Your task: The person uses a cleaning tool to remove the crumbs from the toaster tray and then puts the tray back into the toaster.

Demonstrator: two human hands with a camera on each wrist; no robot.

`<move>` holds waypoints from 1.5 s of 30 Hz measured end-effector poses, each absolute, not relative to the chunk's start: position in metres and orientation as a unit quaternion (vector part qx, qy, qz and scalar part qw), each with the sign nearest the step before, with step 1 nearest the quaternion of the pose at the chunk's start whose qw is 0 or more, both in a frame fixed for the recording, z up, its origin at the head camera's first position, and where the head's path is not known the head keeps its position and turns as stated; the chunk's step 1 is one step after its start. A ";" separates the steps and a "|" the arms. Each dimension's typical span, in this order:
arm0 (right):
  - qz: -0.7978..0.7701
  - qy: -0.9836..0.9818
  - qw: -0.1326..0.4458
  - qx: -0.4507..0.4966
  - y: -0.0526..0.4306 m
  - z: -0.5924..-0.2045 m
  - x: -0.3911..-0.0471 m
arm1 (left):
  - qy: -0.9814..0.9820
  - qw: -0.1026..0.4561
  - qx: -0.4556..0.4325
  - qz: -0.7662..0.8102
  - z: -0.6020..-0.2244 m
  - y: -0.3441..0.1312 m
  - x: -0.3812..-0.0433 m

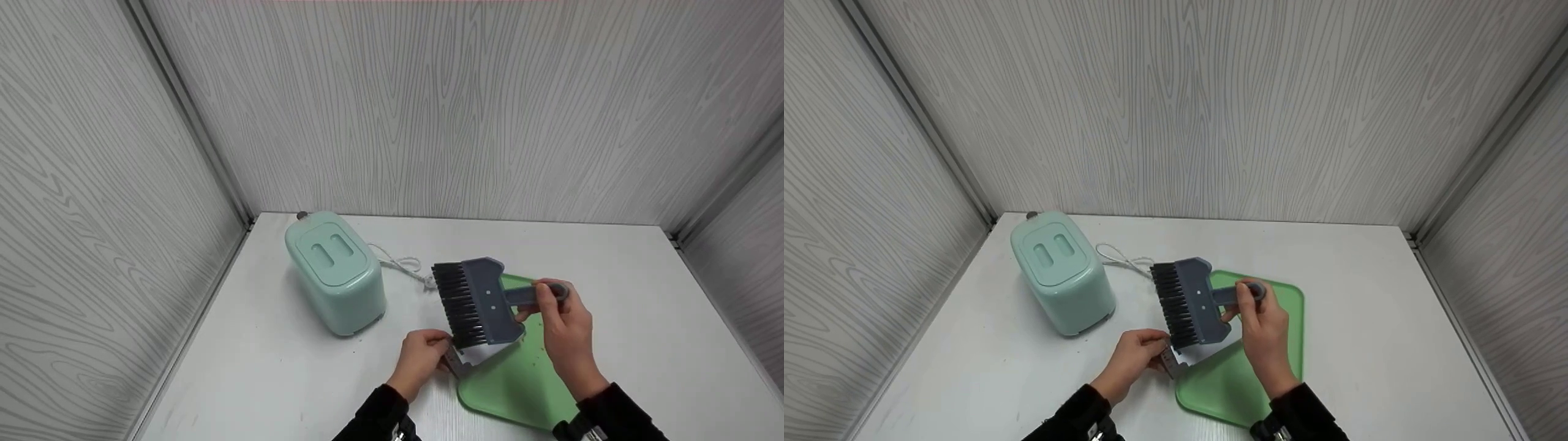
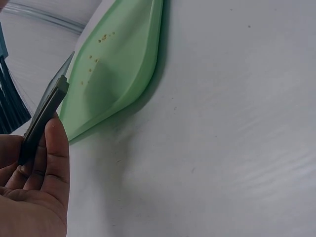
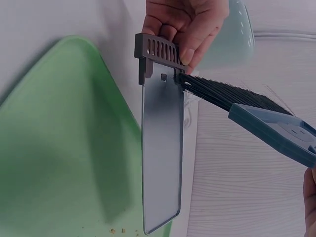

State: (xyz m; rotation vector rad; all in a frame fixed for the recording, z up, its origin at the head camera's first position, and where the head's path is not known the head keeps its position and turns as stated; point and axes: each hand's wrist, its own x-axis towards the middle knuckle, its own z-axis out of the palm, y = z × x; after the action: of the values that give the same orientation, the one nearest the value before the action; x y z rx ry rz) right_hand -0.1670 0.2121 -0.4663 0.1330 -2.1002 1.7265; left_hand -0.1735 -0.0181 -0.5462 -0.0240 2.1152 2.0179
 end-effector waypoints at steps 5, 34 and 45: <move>0.609 -0.765 0.202 0.049 0.211 -0.472 -0.167 | 0.717 0.105 -0.003 0.689 -0.547 -0.019 -0.174; 0.542 -0.812 0.212 -0.032 0.266 -0.495 -0.183 | 0.730 0.116 -0.018 0.673 -0.548 -0.019 -0.170; 0.513 -0.819 0.249 -0.063 0.285 -0.490 -0.188 | 0.736 0.112 -0.026 0.667 -0.548 -0.018 -0.171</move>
State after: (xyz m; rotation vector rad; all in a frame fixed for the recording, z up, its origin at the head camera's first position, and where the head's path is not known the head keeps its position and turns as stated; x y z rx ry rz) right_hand -0.1885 0.2854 -0.4898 -0.1716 -2.2307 1.3982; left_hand -0.1710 -0.0183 -0.5480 -0.0751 2.1607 1.9573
